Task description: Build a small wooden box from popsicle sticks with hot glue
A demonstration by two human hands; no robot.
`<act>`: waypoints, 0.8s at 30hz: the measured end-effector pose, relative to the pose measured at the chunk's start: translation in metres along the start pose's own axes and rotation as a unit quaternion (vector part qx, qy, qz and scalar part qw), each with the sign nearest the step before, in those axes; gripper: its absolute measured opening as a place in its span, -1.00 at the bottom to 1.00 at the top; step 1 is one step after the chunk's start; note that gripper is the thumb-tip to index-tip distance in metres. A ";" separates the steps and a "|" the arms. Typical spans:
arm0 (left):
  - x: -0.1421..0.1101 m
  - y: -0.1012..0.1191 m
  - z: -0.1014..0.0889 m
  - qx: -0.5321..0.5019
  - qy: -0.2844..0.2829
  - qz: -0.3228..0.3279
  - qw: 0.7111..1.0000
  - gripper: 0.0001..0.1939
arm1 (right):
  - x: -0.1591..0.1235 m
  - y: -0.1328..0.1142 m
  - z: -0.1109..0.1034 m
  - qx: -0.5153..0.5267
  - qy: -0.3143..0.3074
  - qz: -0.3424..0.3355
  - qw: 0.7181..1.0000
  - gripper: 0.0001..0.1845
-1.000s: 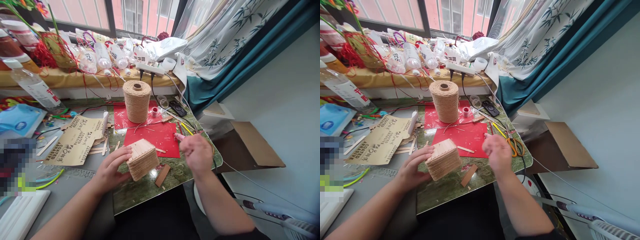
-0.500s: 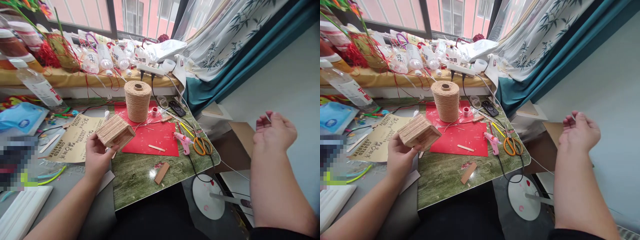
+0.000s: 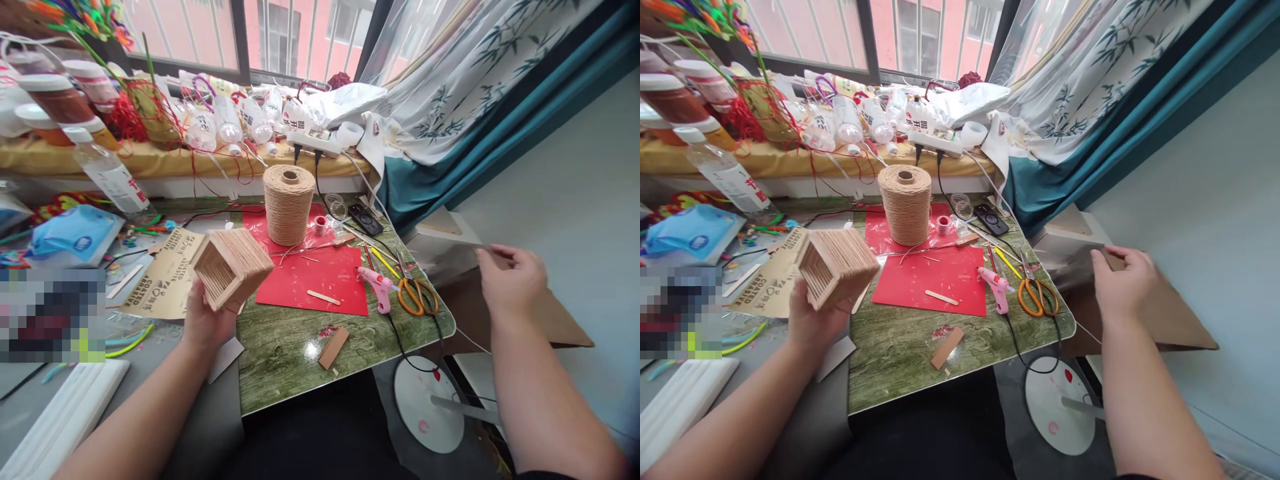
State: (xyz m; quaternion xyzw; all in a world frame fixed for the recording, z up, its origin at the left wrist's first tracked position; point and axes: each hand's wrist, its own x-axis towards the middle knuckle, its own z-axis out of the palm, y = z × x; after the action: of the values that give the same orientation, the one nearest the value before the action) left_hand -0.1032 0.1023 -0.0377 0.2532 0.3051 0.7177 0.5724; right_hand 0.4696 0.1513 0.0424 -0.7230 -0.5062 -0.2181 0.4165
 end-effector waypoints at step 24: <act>-0.014 -0.008 -0.037 0.057 -0.179 -0.340 0.921 -0.46 | -0.174 -0.262 0.010 0.570 -0.490 0.162 0.640 -0.39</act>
State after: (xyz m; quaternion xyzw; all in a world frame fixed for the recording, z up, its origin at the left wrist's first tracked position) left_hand -0.1210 0.0843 -0.0695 0.2903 0.3056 0.4037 0.8120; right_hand 0.1604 0.1006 0.0082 -0.4135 -0.5351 0.5704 0.4662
